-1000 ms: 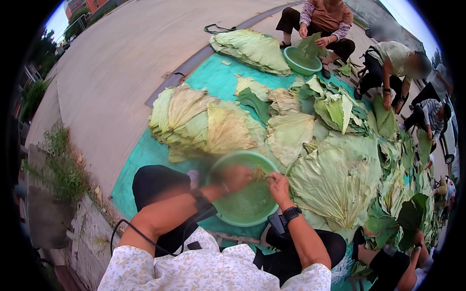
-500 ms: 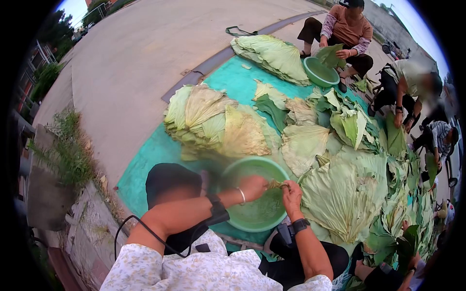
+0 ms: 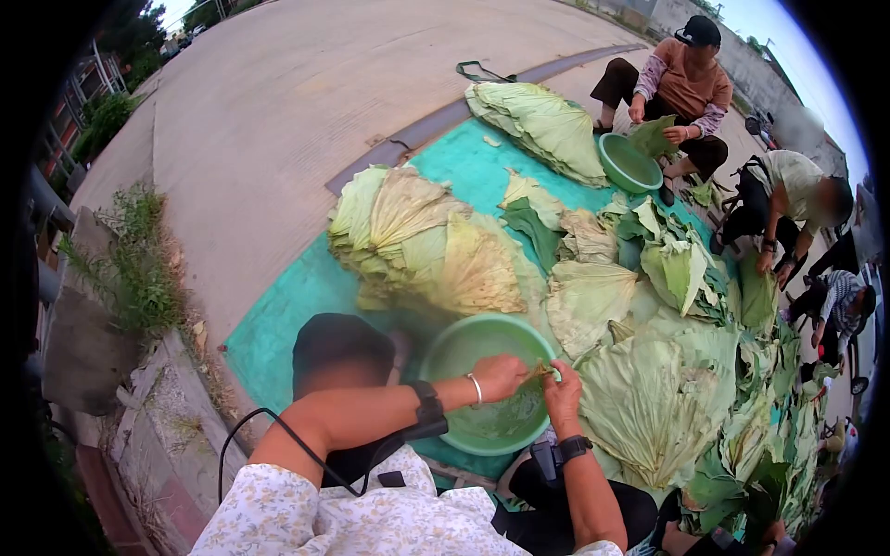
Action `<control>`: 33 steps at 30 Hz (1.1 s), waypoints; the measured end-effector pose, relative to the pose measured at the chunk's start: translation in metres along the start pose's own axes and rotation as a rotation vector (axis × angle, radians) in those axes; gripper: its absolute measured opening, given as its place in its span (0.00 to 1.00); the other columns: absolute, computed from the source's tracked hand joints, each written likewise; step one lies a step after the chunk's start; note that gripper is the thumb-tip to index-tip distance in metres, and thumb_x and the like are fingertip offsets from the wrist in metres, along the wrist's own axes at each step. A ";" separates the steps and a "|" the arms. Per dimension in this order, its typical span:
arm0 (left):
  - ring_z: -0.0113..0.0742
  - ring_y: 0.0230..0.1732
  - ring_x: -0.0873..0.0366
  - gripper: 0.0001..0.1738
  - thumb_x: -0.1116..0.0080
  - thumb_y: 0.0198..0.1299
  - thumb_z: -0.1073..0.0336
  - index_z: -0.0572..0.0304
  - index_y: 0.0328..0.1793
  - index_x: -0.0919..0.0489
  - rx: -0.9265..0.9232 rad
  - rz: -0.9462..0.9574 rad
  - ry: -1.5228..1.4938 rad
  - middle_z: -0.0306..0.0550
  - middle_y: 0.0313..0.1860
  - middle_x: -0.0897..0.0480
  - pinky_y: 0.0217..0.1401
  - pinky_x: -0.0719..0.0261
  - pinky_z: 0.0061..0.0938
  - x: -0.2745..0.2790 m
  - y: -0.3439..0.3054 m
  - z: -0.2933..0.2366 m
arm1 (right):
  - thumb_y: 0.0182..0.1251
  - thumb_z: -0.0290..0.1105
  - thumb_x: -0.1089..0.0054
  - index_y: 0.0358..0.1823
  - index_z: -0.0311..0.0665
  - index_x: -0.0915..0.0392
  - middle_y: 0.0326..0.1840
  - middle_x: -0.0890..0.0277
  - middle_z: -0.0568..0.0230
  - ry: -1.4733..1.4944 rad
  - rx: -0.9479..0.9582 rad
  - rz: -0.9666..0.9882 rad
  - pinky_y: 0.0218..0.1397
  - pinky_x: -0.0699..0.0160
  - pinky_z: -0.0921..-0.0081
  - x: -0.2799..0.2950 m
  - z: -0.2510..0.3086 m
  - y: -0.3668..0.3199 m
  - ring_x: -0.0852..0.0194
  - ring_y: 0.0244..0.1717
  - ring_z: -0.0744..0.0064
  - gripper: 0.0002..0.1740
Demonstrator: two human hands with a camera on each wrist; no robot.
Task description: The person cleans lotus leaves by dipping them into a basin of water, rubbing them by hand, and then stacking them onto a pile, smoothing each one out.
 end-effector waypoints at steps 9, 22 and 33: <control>0.58 0.30 0.26 0.10 0.50 0.51 0.64 0.63 0.30 0.23 -0.127 -0.233 -0.303 0.62 0.28 0.24 0.32 0.30 0.43 0.008 0.001 -0.007 | 0.64 0.38 0.48 0.48 0.34 0.30 0.46 0.27 0.63 0.522 -0.178 0.094 0.43 0.28 0.76 0.003 0.103 -0.027 0.29 0.43 0.73 0.17; 0.41 0.38 0.24 0.19 0.47 0.48 0.71 0.62 0.50 0.28 -0.041 -0.364 -0.423 0.52 0.45 0.25 0.44 0.27 0.33 0.008 0.007 0.004 | 0.65 0.28 0.55 0.45 0.33 0.27 0.31 0.24 0.53 0.250 0.089 -0.023 0.41 0.29 0.75 0.028 0.103 -0.015 0.25 0.33 0.68 0.11; 0.46 0.46 0.28 0.12 0.53 0.52 0.57 0.47 0.35 0.20 -0.036 -0.126 0.088 0.47 0.38 0.21 0.46 0.34 0.45 0.013 0.015 0.018 | 0.62 0.30 0.52 0.42 0.34 0.26 0.34 0.25 0.48 0.057 0.092 0.020 0.39 0.30 0.67 0.021 0.078 -0.018 0.26 0.37 0.53 0.10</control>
Point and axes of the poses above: each hand's wrist, its own y-axis towards the middle knuckle, its own x-axis out of the back of the hand, z = x × y, the point moved 3 cm from there along y, towards the middle knuckle
